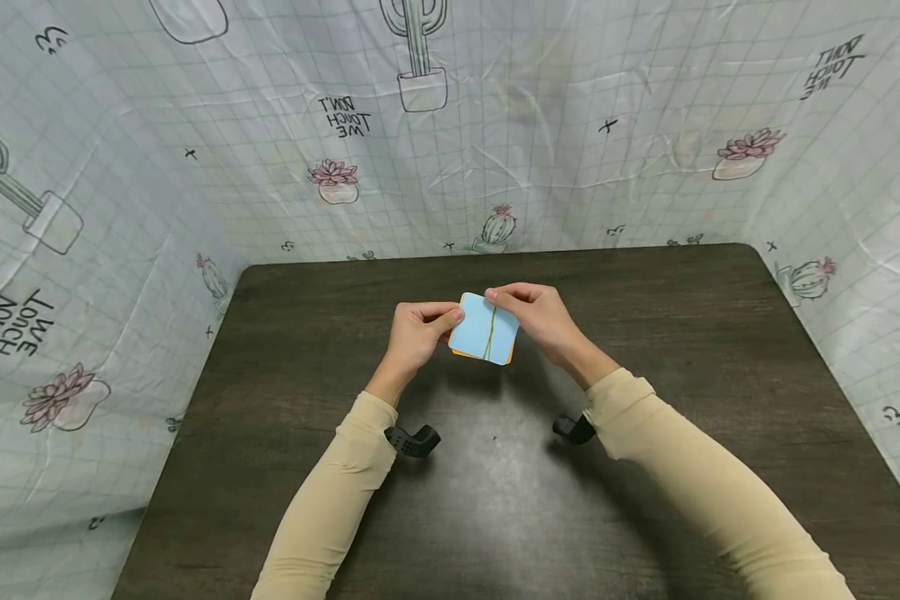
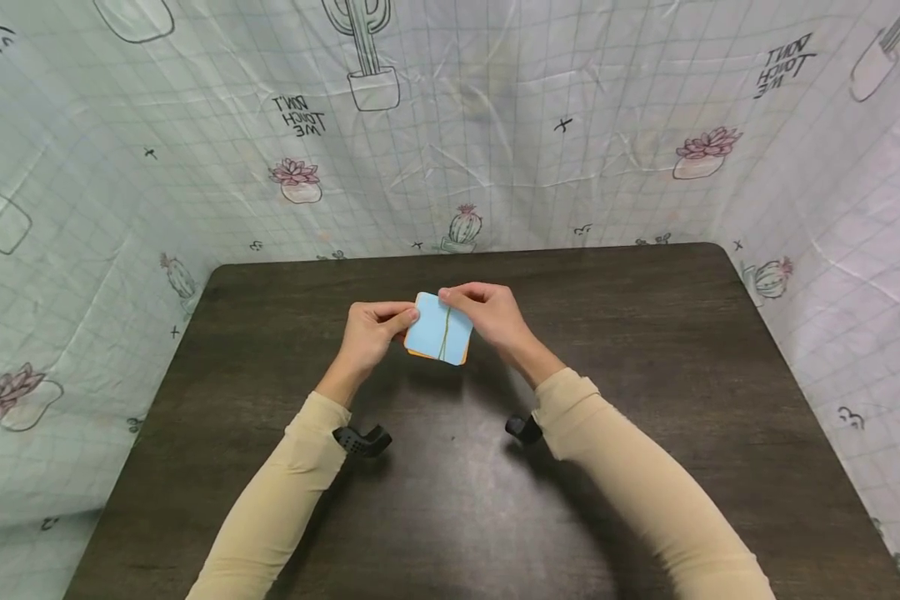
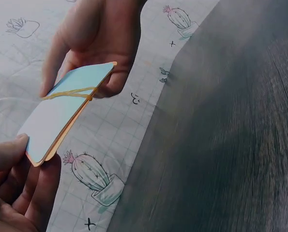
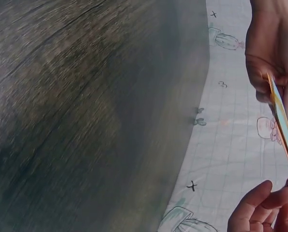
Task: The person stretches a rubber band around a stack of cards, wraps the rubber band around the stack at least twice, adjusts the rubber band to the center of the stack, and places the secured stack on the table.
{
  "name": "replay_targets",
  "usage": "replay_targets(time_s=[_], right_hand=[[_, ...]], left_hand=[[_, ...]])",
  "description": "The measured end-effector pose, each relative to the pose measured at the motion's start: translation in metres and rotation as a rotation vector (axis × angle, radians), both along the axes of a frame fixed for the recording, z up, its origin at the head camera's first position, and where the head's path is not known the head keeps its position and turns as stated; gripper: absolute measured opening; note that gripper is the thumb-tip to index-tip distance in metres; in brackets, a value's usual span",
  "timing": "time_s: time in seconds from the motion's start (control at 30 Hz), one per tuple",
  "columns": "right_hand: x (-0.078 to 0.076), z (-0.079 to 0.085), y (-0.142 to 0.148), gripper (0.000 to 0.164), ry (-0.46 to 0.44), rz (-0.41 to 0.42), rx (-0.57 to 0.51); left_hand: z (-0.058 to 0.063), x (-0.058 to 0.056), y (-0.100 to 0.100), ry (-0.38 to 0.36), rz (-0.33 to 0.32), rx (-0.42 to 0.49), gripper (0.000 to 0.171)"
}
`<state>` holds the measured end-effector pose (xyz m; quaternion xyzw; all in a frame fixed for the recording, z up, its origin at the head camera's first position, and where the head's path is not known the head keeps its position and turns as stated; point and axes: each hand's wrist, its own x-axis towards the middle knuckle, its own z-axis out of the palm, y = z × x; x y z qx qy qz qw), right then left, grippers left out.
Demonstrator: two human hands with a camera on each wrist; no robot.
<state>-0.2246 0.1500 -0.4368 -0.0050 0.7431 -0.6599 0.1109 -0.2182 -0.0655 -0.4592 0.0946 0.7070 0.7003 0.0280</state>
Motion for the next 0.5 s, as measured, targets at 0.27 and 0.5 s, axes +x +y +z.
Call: replay_targets(time_s=[0.27, 0.5], right_hand=[[0.0013, -0.0014, 0.0027, 0.018, 0.048, 0.007, -0.020], [0.0027, -0.0048, 0.0027, 0.027, 0.038, -0.006, 0.005]], left_hand=[[0.0013, 0.0033, -0.0060, -0.015, 0.016, -0.025, 0.020], [0.0001, 0.0060, -0.0017, 0.007, 0.014, -0.027, 0.020]])
